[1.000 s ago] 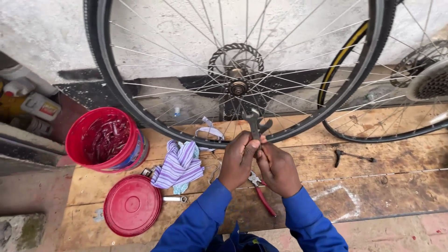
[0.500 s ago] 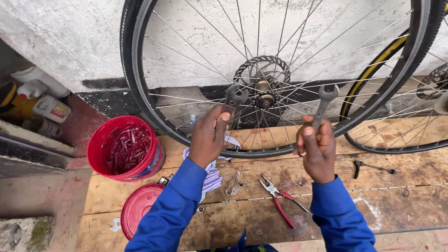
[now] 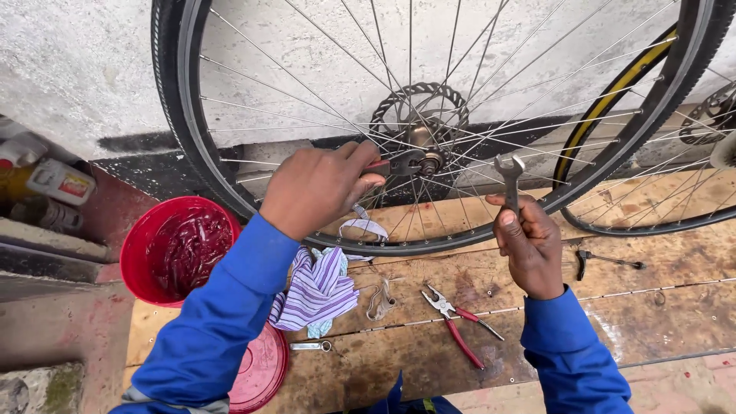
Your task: The person works on a bicycle wheel, using a wrench to loosen and remove the axle nut. They then remove the axle and a small metal part, wiping them with a cloth. The person flips the wheel over and uses the wrench again on the other side of the hub.
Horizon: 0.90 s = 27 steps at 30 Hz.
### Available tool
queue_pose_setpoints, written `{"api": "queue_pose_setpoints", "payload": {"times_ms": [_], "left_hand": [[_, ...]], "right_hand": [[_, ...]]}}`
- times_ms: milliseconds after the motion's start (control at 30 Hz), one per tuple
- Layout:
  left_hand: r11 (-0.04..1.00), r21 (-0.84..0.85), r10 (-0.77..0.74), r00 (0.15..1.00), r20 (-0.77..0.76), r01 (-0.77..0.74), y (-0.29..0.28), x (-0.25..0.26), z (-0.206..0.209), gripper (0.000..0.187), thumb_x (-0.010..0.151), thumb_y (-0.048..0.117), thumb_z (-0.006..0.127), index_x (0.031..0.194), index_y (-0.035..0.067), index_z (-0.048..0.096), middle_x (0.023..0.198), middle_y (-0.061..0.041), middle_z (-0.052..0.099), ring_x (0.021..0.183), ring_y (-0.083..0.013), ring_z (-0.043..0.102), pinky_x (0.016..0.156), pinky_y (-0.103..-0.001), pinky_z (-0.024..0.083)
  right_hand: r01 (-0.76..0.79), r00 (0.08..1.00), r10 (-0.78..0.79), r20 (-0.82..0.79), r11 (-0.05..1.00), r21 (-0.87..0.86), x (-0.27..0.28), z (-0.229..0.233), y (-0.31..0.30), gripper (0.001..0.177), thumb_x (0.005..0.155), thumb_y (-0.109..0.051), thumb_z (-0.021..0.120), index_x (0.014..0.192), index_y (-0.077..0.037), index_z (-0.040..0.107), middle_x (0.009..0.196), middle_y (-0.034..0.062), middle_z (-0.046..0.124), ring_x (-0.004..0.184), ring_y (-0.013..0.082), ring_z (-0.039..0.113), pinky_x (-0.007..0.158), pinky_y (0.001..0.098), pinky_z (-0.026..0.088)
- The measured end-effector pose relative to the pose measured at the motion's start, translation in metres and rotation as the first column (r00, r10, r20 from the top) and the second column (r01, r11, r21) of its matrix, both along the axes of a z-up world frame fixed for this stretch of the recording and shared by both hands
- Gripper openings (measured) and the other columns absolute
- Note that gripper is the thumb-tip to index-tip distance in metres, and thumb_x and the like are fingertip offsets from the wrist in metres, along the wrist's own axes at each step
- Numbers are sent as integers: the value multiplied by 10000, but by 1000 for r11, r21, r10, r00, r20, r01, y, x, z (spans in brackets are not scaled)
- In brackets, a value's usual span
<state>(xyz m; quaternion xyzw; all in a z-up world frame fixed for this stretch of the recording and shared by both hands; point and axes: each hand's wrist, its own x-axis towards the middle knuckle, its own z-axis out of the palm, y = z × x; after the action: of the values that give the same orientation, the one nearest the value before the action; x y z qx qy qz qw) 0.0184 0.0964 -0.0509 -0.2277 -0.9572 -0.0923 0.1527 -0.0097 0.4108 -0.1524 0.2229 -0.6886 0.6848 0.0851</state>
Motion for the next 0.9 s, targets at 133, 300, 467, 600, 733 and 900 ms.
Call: {"api": "queue_pose_setpoints", "payload": {"times_ms": [133, 300, 467, 600, 733, 900], "left_hand": [[981, -186, -70, 997, -36, 62, -3, -9, 16, 311, 1006, 422, 431, 1136, 177, 573, 831, -73, 663, 682, -354, 711, 615, -493, 563], [956, -290, -83, 986, -144, 38, -3, -24, 17, 283, 1007, 428, 434, 1096, 223, 608, 827, -22, 665, 680, -276, 709, 588, -421, 564], [935, -353, -105, 965, -239, 15, 7, -39, 29, 215, 955, 418, 578, 1032, 234, 658, 836, 2, 680, 727, -226, 702, 615, -366, 548], [902, -430, -190, 911, -367, 15, 24, -53, 49, 162, 818, 286, 735, 943, 215, 659, 758, 24, 663, 718, -218, 652, 694, -385, 505], [874, -485, -263, 856, -444, 17, 44, -66, 62, 101, 808, 213, 766, 855, 221, 676, 677, 36, 661, 697, -224, 632, 833, -413, 451], [895, -443, -255, 881, -399, 58, 84, -74, 70, 148, 739, 141, 814, 681, 230, 711, 593, 7, 676, 657, -230, 636, 993, -449, 410]], "right_hand": [[-24, 1000, 23, 19, 999, 37, -1, 3, -4, 300, 1015, -213, 492, 1130, 19, 645, 492, 41, 463, 420, 74, 434, 467, 177, 411], [-66, 996, 61, 62, 995, 75, -1, 7, -6, 304, 1003, -205, 489, 1114, 18, 662, 479, 54, 481, 413, 87, 444, 465, 191, 414], [-107, 988, 100, 117, 993, 56, -1, 3, -8, 298, 997, -183, 482, 1110, 23, 664, 467, 63, 479, 398, 98, 436, 454, 192, 413], [-158, 976, 139, 166, 982, 103, 2, 10, -8, 330, 1003, -238, 480, 1167, -10, 654, 530, 43, 481, 483, 103, 435, 503, 234, 384], [-196, 974, 164, 159, 957, 214, 5, 20, -9, 385, 1015, -299, 455, 1216, -33, 647, 591, 11, 482, 523, 103, 442, 506, 257, 382], [-204, 969, 169, 181, 960, 194, 6, 22, -9, 392, 1012, -316, 457, 1195, -27, 648, 579, 15, 481, 503, 98, 415, 475, 249, 353]]}}
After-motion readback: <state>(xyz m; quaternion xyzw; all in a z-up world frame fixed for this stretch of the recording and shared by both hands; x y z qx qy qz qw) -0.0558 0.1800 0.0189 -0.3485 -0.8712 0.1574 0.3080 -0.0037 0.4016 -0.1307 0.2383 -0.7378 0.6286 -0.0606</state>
